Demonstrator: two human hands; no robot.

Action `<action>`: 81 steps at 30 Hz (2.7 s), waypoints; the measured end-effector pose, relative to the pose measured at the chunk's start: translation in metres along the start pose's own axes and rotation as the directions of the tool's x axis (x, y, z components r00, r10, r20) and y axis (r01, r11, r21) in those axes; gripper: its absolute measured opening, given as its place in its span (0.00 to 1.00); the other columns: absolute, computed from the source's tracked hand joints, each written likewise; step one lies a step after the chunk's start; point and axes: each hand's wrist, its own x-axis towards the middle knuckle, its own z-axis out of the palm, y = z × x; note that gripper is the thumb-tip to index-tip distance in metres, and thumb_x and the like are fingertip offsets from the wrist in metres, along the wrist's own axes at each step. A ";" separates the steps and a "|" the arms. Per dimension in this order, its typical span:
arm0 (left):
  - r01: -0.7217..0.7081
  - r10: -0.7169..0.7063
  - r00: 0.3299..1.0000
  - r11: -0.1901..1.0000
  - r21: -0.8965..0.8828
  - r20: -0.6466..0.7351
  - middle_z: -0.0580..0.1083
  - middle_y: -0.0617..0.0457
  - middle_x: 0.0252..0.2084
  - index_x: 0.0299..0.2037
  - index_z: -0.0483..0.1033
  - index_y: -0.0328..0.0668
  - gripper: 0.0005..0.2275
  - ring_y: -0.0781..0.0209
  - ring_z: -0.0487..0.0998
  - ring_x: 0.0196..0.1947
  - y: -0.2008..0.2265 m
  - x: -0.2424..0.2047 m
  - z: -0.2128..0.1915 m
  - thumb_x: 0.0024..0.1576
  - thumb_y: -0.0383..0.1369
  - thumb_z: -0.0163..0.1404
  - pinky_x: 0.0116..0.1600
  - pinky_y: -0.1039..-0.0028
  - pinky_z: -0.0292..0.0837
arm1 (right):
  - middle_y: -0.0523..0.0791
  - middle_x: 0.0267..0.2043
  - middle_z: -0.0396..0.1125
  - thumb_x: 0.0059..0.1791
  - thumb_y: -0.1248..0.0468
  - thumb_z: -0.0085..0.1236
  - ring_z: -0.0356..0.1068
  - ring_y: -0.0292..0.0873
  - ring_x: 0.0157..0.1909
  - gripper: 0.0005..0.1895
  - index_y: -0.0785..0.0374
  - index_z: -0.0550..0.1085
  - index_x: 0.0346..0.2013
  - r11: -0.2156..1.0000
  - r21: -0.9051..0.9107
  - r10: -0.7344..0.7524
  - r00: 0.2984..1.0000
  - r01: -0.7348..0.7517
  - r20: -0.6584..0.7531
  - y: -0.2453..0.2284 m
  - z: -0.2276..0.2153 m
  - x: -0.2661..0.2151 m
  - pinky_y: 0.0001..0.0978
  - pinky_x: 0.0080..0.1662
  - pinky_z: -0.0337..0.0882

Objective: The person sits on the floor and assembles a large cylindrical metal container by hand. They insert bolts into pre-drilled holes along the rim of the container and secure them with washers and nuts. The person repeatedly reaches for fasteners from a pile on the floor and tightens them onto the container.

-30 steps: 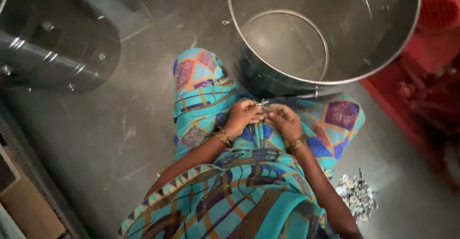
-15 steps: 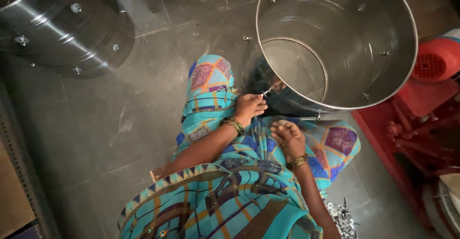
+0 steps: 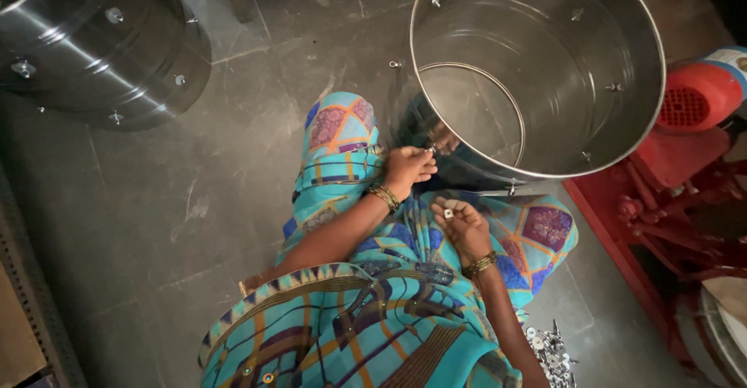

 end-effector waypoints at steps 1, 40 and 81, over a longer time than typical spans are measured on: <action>-0.002 0.002 1.000 1.000 0.011 0.006 0.80 0.50 0.37 0.41 0.77 0.38 0.09 0.60 0.83 0.33 0.000 0.000 -0.002 0.60 0.36 0.56 0.35 0.73 0.79 | 0.51 0.61 0.70 0.51 0.78 0.46 0.72 0.47 0.60 0.13 0.68 0.72 0.49 1.000 0.002 0.015 1.000 -0.015 0.001 -0.001 0.001 -0.001 0.39 0.59 0.73; -0.229 0.194 0.973 0.882 0.411 0.126 0.69 0.55 0.20 0.35 0.73 0.37 0.22 0.66 0.70 0.16 0.010 -0.021 0.009 0.67 0.49 0.38 0.22 0.75 0.66 | 0.45 0.31 0.76 0.40 0.71 0.65 0.74 0.38 0.34 0.07 0.67 0.79 0.32 0.456 -0.889 0.466 0.840 0.041 0.278 -0.136 0.014 0.228 0.32 0.37 0.77; -0.106 0.054 0.989 0.913 0.395 0.140 0.68 0.56 0.22 0.38 0.74 0.37 0.21 0.68 0.67 0.17 0.024 -0.026 0.009 0.66 0.49 0.37 0.22 0.77 0.64 | 0.44 0.33 0.77 0.50 0.62 0.57 0.77 0.40 0.34 0.09 0.63 0.81 0.38 0.464 -0.869 0.634 0.749 -0.171 0.191 -0.117 0.028 0.222 0.33 0.35 0.79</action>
